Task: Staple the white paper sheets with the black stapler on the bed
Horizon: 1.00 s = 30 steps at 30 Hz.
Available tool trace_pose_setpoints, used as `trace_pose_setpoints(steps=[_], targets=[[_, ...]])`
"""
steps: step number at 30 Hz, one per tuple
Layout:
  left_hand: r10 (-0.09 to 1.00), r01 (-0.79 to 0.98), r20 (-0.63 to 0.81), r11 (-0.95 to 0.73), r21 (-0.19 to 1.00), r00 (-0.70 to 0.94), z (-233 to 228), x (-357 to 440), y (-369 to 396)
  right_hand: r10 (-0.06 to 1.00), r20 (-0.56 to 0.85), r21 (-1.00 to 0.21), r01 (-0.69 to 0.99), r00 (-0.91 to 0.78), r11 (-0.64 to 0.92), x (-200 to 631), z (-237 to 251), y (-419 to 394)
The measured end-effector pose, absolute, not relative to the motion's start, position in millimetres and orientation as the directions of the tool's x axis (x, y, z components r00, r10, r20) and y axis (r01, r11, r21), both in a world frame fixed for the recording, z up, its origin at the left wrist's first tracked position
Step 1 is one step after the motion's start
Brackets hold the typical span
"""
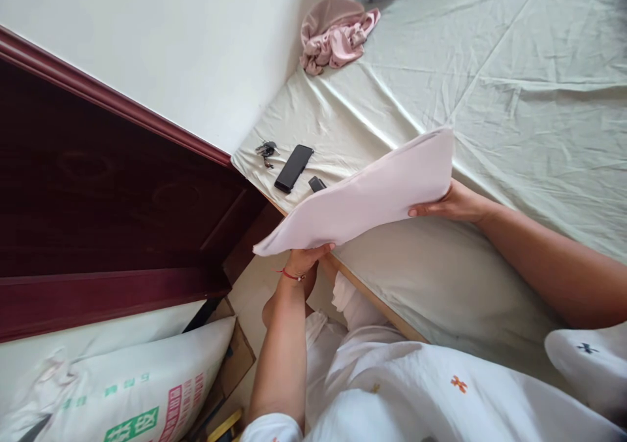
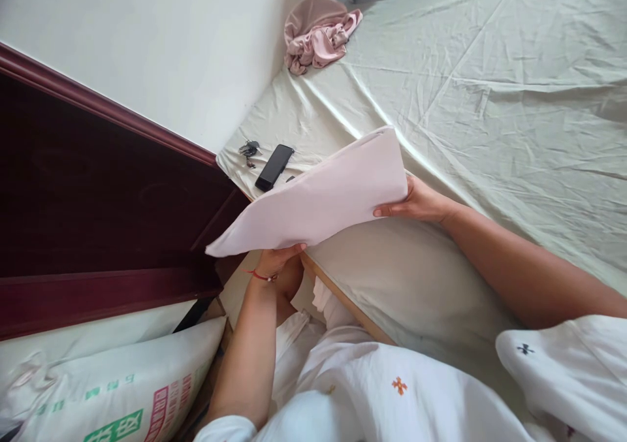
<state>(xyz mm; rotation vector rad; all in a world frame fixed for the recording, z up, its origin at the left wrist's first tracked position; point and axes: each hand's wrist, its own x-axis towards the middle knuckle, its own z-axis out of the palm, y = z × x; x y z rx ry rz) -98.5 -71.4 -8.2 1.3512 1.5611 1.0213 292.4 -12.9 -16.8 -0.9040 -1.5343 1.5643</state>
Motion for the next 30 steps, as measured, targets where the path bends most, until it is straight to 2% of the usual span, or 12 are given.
trace_pose_setpoints(steps=[8, 13, 17, 22, 27, 30], targets=[[0.984, 0.361, -0.144, 0.171, 0.917, -0.103, -10.2, -100.6, -72.9, 0.898, -0.017, -1.000, 0.024, -0.440, -0.007, 290.1, -21.0, -12.7], [0.990, 0.348, -0.095, 0.125, 0.929, -0.101, -15.7, -93.8, -75.2, 0.895, 0.007, -1.000, 0.019, -0.446, 0.018, 287.8, -21.2, -12.4], [0.985, 0.345, -0.066, 0.118, 0.931, -0.160, -22.8, -88.9, -76.3, 0.902, 0.024, -0.991, 0.108, -0.431, 0.078, 287.2, -28.6, -9.7], [0.974, 0.322, 0.018, 0.057, 0.945, -0.226, -25.6, -84.7, -77.1, 0.917, -0.063, -0.985, 0.172, -0.393, 0.006, 289.9, -34.3, -7.0], [0.977, 0.188, -0.142, 0.171, 0.967, -0.159, -15.1, -73.0, -85.2, 0.913, -0.129, -0.984, 0.162, -0.388, -0.071, 292.3, -25.8, -6.7], [0.960, 0.097, -0.187, 0.210, 0.973, -0.207, -14.0, -69.0, -93.4, 0.900, -0.145, -0.987, 0.129, -0.411, -0.100, 291.9, -25.1, -7.2]])
